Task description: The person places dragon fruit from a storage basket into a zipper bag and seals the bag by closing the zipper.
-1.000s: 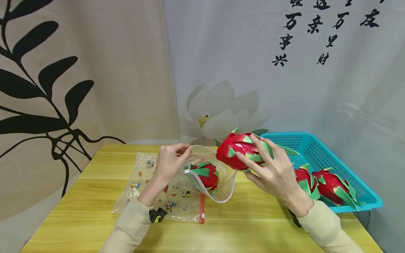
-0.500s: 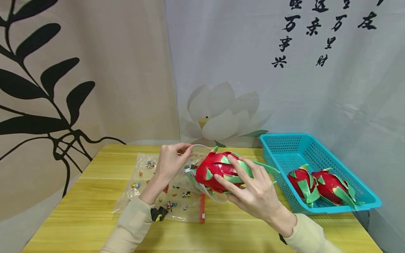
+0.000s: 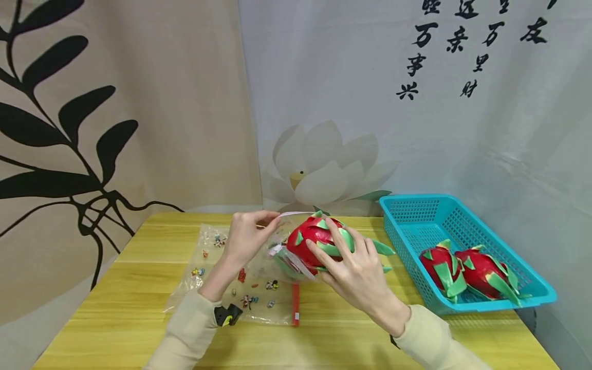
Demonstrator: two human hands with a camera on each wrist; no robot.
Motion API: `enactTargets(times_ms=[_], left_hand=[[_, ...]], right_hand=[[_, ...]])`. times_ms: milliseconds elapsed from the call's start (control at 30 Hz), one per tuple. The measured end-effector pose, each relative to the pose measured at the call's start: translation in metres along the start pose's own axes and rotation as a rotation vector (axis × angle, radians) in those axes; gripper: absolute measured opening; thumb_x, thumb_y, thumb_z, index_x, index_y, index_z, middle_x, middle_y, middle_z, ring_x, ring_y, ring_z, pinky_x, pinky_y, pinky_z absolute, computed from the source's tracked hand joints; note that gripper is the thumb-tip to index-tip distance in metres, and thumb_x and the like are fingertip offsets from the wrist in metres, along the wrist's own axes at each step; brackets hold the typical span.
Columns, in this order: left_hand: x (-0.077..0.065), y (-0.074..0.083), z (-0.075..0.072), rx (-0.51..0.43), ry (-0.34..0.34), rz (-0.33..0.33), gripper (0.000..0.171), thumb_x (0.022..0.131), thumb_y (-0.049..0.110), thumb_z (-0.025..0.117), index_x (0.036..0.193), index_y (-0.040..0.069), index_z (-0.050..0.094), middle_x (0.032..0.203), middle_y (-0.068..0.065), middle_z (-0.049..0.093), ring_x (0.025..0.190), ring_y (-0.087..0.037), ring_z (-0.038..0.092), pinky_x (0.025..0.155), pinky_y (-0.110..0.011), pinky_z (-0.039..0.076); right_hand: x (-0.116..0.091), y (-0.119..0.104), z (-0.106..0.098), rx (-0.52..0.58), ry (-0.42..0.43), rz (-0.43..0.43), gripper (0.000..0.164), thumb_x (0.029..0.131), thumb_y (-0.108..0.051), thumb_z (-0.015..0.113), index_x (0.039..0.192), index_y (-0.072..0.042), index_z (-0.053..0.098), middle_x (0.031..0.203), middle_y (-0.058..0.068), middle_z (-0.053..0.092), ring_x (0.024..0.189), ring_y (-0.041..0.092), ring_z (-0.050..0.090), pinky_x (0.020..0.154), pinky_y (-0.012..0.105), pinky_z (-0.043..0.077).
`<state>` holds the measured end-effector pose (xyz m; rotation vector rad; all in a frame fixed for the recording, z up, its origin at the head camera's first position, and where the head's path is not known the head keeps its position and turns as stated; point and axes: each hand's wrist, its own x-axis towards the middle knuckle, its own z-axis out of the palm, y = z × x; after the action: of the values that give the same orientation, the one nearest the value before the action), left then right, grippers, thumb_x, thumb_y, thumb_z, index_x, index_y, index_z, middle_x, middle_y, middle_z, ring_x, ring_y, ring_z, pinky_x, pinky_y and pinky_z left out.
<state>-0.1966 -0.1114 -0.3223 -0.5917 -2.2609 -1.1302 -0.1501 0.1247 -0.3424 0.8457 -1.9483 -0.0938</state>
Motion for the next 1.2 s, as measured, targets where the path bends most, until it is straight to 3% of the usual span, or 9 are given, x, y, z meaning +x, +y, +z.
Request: enactTargets(times_ms=[300,500,733,867,1033,1200], left_hand=[[0.000,-0.002,-0.004,0.008,-0.047,0.018,0.014,0.083,0.008,0.071,0.092,-0.003,0.074,0.083,-0.014,0.075,0.069,-0.020,0.072,0.062,-0.026,0.059],[0.000,-0.002,-0.002,0.004,-0.041,0.000,0.014,0.085,0.008,0.069,0.092,-0.003,0.074,0.084,-0.014,0.075,0.071,-0.020,0.072,0.062,-0.025,0.058],[-0.001,0.001,-0.001,0.022,-0.031,-0.007,0.014,0.087,0.011,0.068,0.091,-0.001,0.075,0.085,-0.014,0.075,0.069,-0.019,0.072,0.055,-0.018,0.055],[-0.001,0.000,-0.001,0.021,-0.012,-0.002,0.013,0.085,0.010,0.070,0.091,-0.001,0.075,0.084,-0.015,0.075,0.066,-0.017,0.071,0.052,-0.014,0.051],[-0.002,-0.002,-0.002,0.028,0.004,0.001,0.013,0.085,0.011,0.070,0.091,0.000,0.075,0.082,-0.014,0.075,0.055,-0.010,0.064,0.045,-0.011,0.043],[-0.003,-0.004,0.000,0.019,0.012,0.013,0.013,0.087,0.011,0.068,0.090,0.000,0.075,0.081,-0.013,0.075,0.053,-0.007,0.061,0.045,-0.010,0.043]], right_hand=[[0.004,-0.001,0.012,-0.018,-0.018,0.101,0.068,0.057,-0.044,0.087,0.119,-0.029,0.064,0.133,0.018,0.055,0.100,0.040,0.059,0.068,0.043,0.052],[0.007,-0.005,0.017,0.031,-0.028,0.009,0.071,0.058,-0.045,0.087,0.122,-0.030,0.062,0.136,0.017,0.053,0.101,0.040,0.060,0.070,0.042,0.054],[0.010,-0.016,0.032,0.055,0.039,-0.106,0.070,0.056,-0.044,0.086,0.120,-0.028,0.061,0.133,0.017,0.056,0.099,0.036,0.060,0.069,0.039,0.057],[0.012,-0.020,0.041,0.055,0.052,-0.120,0.075,0.054,-0.049,0.086,0.121,-0.027,0.061,0.131,0.017,0.057,0.100,0.036,0.061,0.073,0.040,0.058],[0.014,-0.022,0.051,0.071,0.048,-0.132,0.069,0.061,-0.053,0.082,0.121,-0.026,0.060,0.129,0.018,0.058,0.100,0.035,0.062,0.073,0.039,0.059],[0.011,-0.023,0.056,0.119,0.006,-0.142,0.066,0.065,-0.052,0.081,0.122,-0.027,0.059,0.131,0.016,0.056,0.101,0.035,0.061,0.068,0.037,0.059]])
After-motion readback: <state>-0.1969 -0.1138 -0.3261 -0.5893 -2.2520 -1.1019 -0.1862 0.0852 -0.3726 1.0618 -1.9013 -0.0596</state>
